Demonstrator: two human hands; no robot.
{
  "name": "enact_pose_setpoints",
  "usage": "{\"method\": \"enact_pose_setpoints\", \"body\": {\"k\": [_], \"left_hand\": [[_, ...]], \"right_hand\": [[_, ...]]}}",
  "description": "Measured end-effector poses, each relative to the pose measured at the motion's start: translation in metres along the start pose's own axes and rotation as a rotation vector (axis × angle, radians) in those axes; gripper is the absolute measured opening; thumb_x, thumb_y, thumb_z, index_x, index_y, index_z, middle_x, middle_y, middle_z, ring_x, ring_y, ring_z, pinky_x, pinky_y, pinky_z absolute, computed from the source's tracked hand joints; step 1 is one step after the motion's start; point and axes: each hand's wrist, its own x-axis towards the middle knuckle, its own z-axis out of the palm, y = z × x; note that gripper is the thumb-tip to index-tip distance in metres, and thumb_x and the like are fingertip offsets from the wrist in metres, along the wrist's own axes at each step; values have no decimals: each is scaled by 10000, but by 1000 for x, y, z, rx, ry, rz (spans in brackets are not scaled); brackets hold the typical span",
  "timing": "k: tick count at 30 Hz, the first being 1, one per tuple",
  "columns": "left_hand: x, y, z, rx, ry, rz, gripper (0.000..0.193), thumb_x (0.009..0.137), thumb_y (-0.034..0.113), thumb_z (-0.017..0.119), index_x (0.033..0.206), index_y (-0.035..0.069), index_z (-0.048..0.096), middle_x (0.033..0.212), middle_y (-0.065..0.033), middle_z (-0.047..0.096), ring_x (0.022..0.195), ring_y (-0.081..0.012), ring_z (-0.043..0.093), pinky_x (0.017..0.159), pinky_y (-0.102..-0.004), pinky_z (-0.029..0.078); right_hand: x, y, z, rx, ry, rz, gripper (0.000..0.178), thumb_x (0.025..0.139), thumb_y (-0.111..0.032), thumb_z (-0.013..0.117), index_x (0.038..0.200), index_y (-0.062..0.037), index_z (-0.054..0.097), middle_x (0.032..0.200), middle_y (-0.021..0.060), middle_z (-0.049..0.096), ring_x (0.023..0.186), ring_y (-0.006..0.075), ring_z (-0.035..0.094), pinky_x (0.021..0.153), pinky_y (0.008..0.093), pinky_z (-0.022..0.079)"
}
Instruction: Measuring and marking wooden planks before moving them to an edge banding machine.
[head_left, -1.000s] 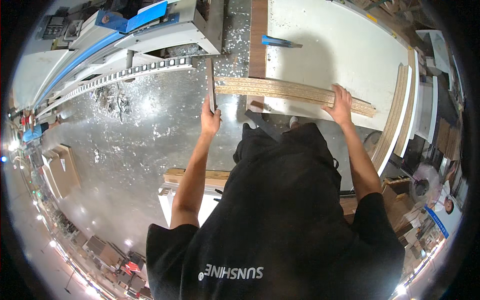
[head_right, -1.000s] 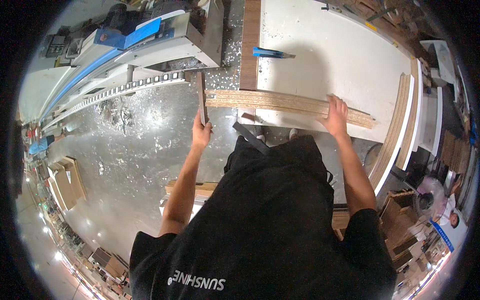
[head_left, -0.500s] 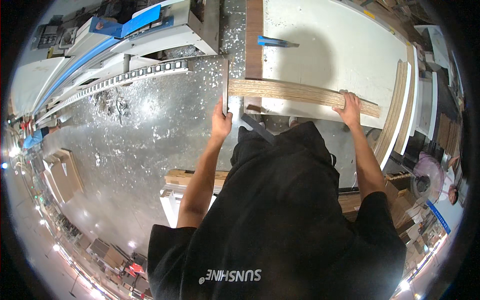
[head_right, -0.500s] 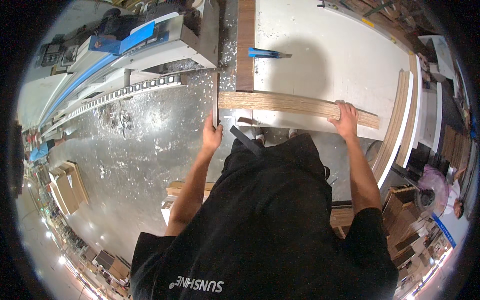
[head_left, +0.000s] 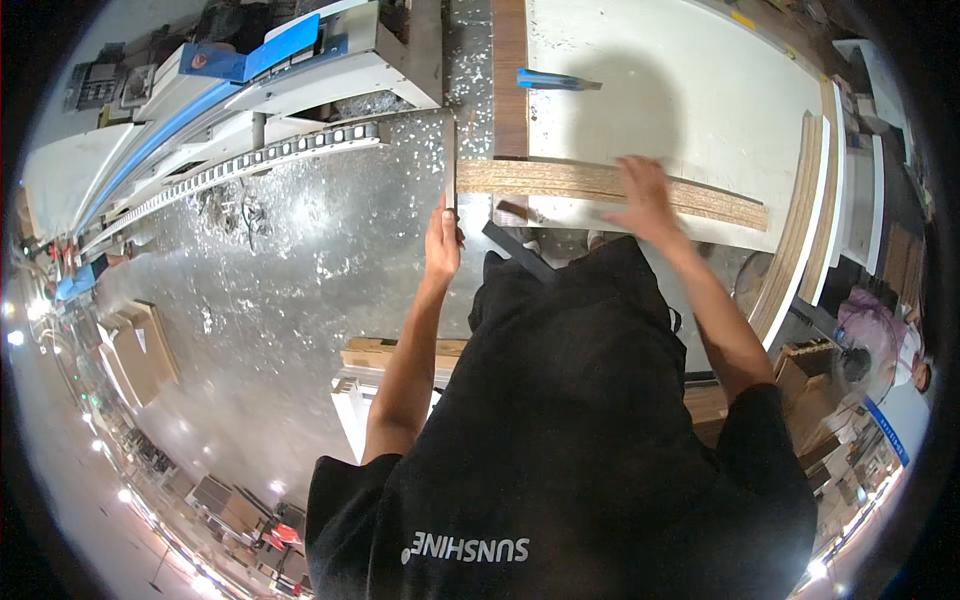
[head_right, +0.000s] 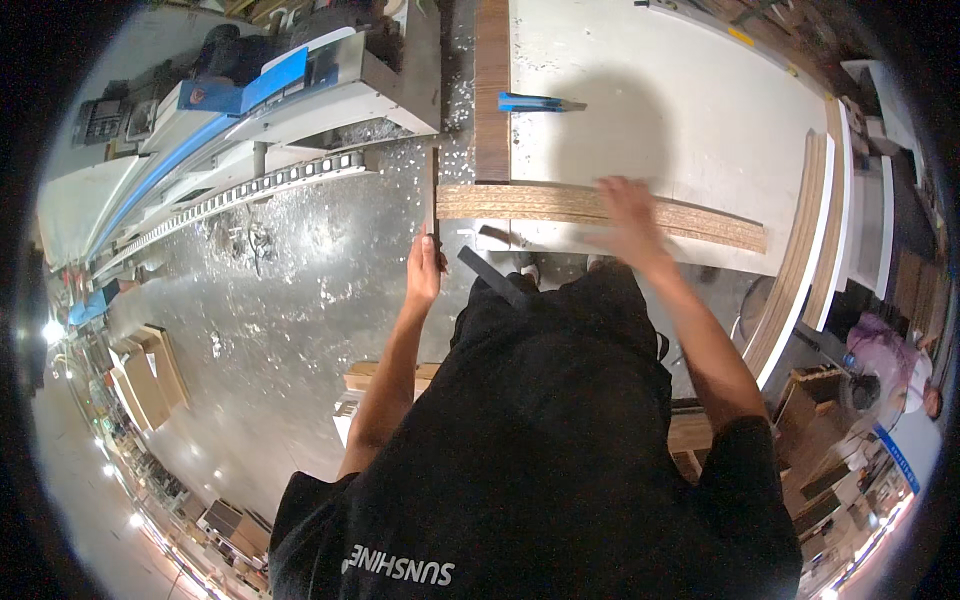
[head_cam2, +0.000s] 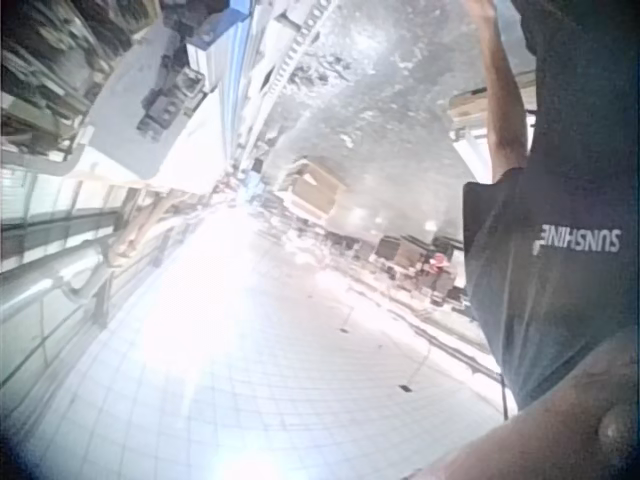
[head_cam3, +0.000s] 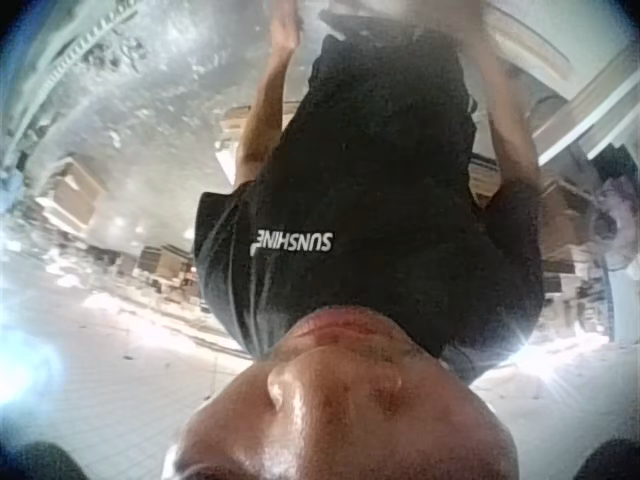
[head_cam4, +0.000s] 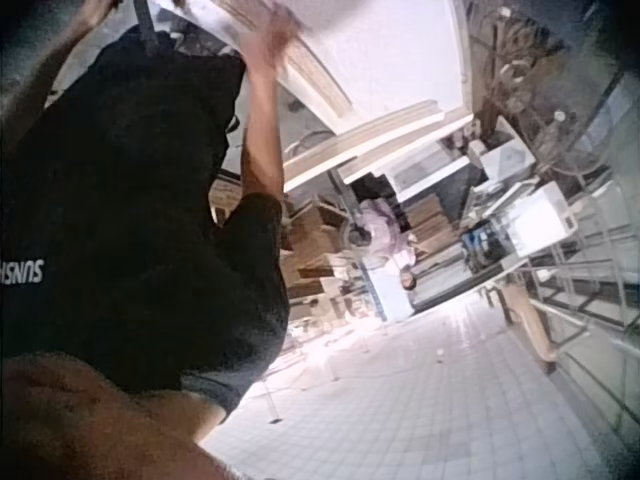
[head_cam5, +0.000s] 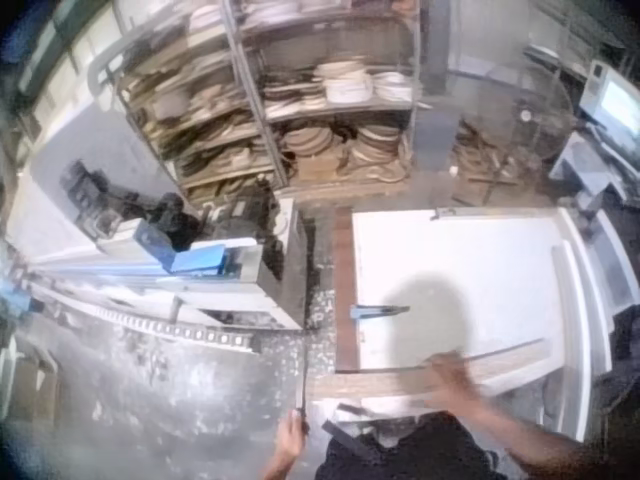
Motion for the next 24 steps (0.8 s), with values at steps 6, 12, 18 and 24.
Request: {"method": "enact_pose_setpoints", "body": {"k": [6, 12, 18, 24], "left_hand": [[0, 1, 9, -136, -6, -119, 632, 1164, 473, 386, 1566, -9, 457, 833, -43, 580, 712, -118, 579, 607, -295, 502], [14, -4, 10, -176, 117, -173, 449, 1056, 213, 442, 1430, -29, 501, 903, -103, 630, 675, -163, 586, 603, -307, 512], [24, -1, 10, -123, 21, -208, 542, 1130, 282, 398, 1615, 40, 417, 1121, -105, 562, 776, -163, 594, 663, -329, 528], [24, 3, 15, -125, 17, -204, 567, 1167, 342, 381, 1657, 59, 380, 1044, -93, 569, 748, -146, 538, 713, -329, 497]], "right_hand": [[88, -137, 53, -12, 13, -289, 1029, 750, -528, 889, 1516, 10, 461, 1421, 176, 558, 1358, 337, 508, 1187, 491, 376], [125, -161, 81, -51, -111, -208, 794, 804, -502, 852, 1366, -12, 580, 1244, 113, 600, 1200, 285, 544, 1016, 426, 429], [125, -162, 92, -93, -78, -226, 669, 859, -503, 800, 1278, -11, 623, 1274, 134, 609, 1188, 291, 551, 995, 426, 430], [123, -161, 103, -95, -1, -210, 671, 853, -499, 808, 1285, -22, 618, 1263, 119, 602, 1193, 294, 559, 982, 436, 466]]}}
